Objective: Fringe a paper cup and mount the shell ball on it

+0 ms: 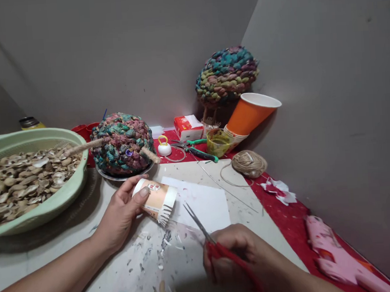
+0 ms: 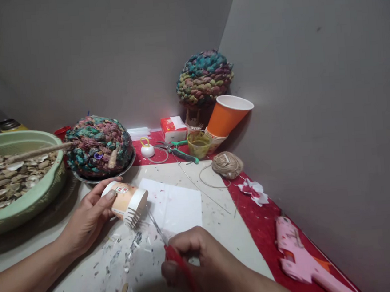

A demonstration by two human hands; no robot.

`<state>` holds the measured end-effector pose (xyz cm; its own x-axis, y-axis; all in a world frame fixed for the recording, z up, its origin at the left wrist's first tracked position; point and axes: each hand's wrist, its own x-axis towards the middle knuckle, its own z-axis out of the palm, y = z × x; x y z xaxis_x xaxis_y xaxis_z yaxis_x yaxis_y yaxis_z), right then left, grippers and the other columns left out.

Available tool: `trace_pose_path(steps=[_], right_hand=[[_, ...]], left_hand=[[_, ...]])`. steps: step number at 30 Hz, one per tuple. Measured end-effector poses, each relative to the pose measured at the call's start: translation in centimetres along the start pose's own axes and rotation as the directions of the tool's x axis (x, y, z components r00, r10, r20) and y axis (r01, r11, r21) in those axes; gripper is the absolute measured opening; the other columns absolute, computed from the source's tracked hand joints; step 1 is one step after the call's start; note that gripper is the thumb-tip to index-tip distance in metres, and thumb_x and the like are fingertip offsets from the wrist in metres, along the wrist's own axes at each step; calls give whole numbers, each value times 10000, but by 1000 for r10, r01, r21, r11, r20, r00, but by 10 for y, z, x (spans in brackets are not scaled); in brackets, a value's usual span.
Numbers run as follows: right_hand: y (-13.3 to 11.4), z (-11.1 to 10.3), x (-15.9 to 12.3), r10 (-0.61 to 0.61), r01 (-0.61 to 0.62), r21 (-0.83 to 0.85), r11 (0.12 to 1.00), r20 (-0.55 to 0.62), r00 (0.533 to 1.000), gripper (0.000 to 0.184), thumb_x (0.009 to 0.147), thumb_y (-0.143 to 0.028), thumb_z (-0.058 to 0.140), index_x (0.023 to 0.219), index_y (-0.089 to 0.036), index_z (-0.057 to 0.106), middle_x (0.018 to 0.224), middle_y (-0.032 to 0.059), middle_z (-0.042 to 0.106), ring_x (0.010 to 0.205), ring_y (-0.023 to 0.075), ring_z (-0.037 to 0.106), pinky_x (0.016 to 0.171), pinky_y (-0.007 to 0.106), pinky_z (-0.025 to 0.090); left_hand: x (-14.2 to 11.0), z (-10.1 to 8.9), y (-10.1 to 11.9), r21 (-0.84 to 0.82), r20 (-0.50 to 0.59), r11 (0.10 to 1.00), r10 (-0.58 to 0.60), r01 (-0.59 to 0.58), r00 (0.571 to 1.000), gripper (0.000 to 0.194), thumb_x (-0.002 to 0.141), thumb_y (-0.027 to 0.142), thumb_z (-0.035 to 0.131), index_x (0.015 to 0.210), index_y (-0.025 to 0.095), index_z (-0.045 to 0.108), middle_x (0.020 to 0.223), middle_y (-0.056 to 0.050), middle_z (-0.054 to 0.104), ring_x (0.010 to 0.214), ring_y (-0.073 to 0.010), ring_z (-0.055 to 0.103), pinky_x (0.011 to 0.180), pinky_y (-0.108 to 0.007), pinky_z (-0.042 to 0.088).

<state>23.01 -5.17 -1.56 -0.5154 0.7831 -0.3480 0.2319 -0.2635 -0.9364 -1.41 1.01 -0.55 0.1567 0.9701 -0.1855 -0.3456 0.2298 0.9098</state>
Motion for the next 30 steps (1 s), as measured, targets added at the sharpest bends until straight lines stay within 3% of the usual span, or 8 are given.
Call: trace_pose_path(steps=[3, 8, 13, 18, 24, 30], right_hand=[[8, -6, 1, -58, 60, 56, 997, -27, 998, 684, 719, -783, 663, 631, -105, 647, 547, 25, 492, 540, 110, 400, 507, 236, 281], [12, -7, 3, -81, 82, 153, 985, -10, 997, 658, 735, -748, 689, 599, -109, 602, 550, 29, 506, 518, 90, 383, 495, 225, 260], [-2, -2, 0, -11, 12, 55, 998, -21, 1000, 679, 693, -784, 689, 620, -115, 601, 509, -3, 466, 451, 73, 350, 444, 210, 259], [-12, 2, -4, -80, 81, 13, 997, -62, 995, 675, 680, -799, 671, 575, -148, 528, 529, 4, 487, 485, 88, 376, 465, 222, 282], [-18, 4, -3, -168, 170, 7, 985, -117, 979, 633, 681, -706, 741, 509, -168, 454, 477, -37, 413, 475, 73, 323, 482, 231, 243], [-15, 4, 1, -187, 203, 64, 977, -200, 962, 605, 671, -647, 778, 501, -164, 455, 455, -44, 410, 460, 66, 319, 474, 223, 237]], left_hand=[[1, 0, -2, -9, 8, 1000, 3, -3, 1000, 445, 745, 352, 849, 1121, 199, 668, 976, -41, 750, 802, -169, 672, 677, -249, 559], [1, -3, -3, 2, 23, 1000, 14, -14, 1000, 435, 768, 335, 830, 1153, 211, 671, 997, -40, 746, 806, -171, 672, 686, -256, 563], [1, -3, -3, 56, 36, 998, 36, -38, 999, 464, 776, 351, 817, 1188, 208, 661, 1009, -57, 732, 826, -195, 676, 662, -268, 565], [0, 0, -1, 72, 38, 996, 52, -55, 998, 484, 755, 349, 830, 1187, 209, 663, 998, -45, 729, 792, -181, 681, 663, -274, 571], [0, -2, 1, 30, 35, 998, 61, -62, 998, 494, 685, 299, 878, 1131, 197, 692, 1100, -68, 733, 862, -205, 705, 728, -297, 586], [-1, -3, 6, -4, 69, 1000, 24, -24, 997, 362, 761, 235, 822, 1092, 188, 682, 1112, -57, 739, 872, -176, 712, 826, -324, 591]])
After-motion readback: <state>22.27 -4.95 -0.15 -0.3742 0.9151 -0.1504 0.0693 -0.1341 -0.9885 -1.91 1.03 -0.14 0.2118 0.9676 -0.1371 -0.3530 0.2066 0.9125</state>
